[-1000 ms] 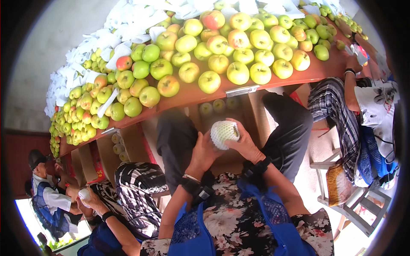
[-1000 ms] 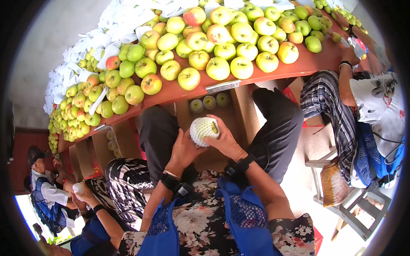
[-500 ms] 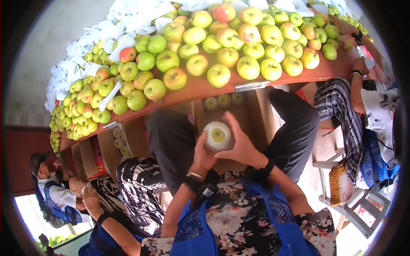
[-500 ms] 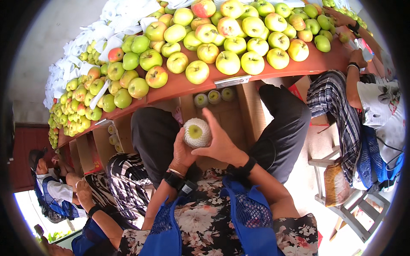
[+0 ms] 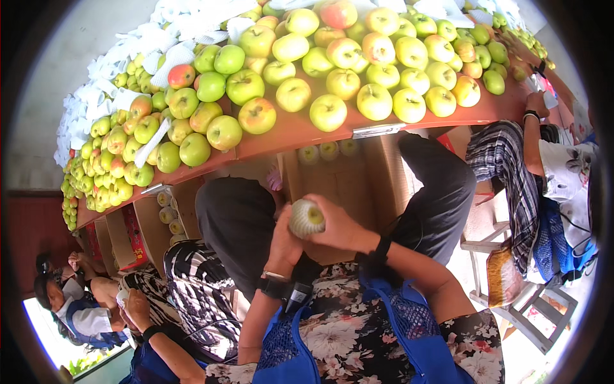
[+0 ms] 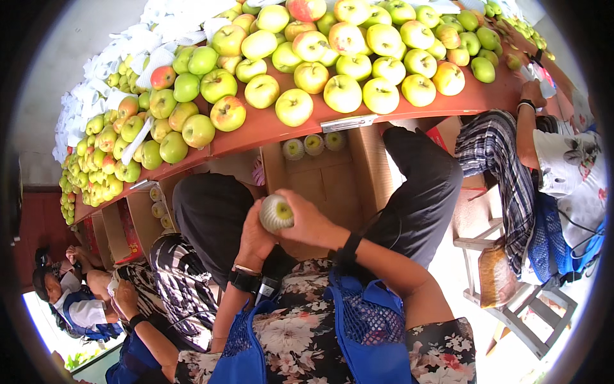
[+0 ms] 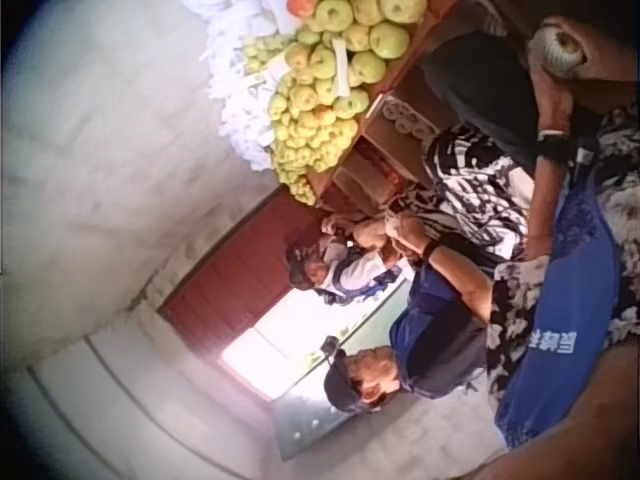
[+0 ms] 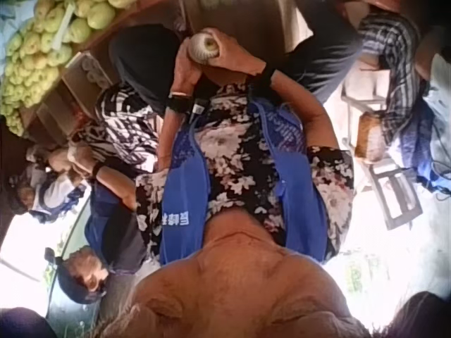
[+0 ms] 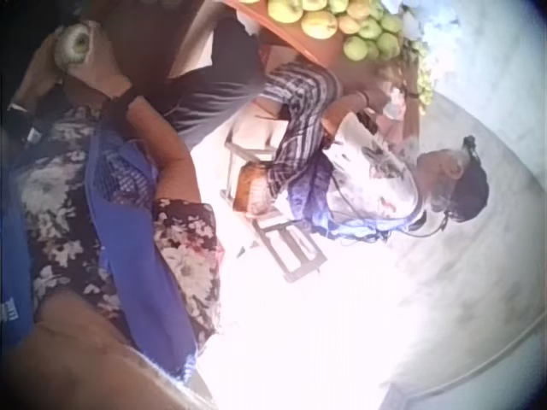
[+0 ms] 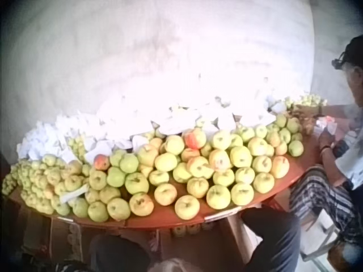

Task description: Packing harvested apples into protective foam sleeves and cardboard boxes.

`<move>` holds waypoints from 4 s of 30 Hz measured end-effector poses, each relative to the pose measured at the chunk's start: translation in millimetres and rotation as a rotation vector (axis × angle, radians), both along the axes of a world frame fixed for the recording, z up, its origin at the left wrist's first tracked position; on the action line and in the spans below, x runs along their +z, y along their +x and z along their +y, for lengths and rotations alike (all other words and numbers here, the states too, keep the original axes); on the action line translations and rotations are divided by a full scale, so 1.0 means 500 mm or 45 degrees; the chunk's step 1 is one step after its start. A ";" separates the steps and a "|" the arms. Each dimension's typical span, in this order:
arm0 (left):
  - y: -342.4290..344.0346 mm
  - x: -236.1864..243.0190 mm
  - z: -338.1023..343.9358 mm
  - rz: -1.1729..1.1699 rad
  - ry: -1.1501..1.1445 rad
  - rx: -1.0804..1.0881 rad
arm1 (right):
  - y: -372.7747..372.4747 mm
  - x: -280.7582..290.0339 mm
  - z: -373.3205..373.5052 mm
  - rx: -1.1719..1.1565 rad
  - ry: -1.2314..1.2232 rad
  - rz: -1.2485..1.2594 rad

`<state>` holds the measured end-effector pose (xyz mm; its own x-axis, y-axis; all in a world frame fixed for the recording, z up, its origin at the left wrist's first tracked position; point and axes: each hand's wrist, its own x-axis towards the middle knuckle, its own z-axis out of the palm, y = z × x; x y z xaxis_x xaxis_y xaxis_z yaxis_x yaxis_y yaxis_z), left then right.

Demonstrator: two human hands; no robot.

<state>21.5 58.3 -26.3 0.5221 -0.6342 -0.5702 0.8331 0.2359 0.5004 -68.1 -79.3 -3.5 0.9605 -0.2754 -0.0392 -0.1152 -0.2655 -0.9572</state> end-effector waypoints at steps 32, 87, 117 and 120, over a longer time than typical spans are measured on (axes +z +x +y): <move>0.120 0.175 0.067 -1.855 1.198 0.717 | 0.204 -0.522 -0.050 -0.410 -0.118 0.627; 0.110 0.171 0.001 -1.900 0.761 0.406 | 0.579 0.361 -0.623 -0.251 -1.195 0.554; 0.010 0.262 -0.031 -1.069 -0.162 -0.127 | 0.072 0.251 -0.058 0.018 -0.029 -0.551; 0.013 0.215 -0.025 -1.098 0.028 0.029 | 0.062 0.274 -0.043 -0.023 0.037 -0.510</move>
<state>28.2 45.6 81.3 0.7906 -0.6120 0.0189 0.1555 0.2306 0.9605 -37.1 -100.7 133.6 0.8963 -0.2971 0.3293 0.2641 -0.2390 -0.9344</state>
